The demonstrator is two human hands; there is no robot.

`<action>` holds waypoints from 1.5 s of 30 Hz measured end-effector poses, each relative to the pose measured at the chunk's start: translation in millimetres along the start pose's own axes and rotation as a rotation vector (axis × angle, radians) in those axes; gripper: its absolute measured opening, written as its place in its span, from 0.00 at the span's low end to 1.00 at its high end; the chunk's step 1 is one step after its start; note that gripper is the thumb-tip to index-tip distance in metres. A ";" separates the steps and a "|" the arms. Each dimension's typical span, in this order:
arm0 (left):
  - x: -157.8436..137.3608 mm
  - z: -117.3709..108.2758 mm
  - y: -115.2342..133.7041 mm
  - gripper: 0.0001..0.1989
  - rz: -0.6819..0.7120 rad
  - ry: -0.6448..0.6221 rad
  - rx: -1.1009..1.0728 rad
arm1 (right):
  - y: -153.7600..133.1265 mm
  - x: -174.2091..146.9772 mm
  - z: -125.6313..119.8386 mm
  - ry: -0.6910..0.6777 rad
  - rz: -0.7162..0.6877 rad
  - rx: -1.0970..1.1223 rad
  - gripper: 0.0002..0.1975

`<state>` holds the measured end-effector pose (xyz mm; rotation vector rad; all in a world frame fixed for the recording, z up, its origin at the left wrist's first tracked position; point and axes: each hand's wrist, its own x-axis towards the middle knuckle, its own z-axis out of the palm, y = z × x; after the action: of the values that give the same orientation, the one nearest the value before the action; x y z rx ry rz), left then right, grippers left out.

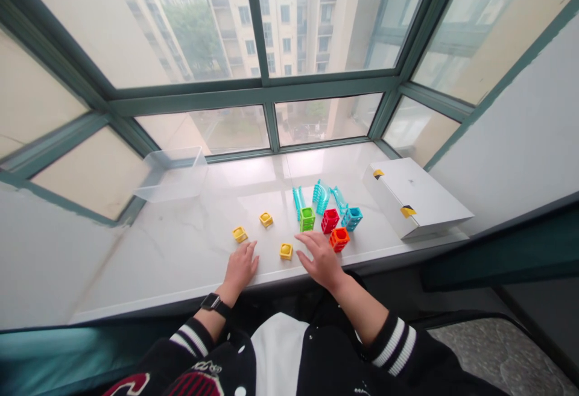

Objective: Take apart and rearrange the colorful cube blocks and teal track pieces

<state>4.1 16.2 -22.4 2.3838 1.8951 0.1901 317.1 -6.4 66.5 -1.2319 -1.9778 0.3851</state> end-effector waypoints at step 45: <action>76.6 -51.8 43.4 0.21 -0.097 -0.330 -0.023 | -4.3 -17.8 -24.8 -0.177 0.375 0.580 0.22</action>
<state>55.0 80.6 38.3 2.1411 1.8327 -0.1768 336.9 -27.2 77.7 -1.1986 -1.5883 1.1969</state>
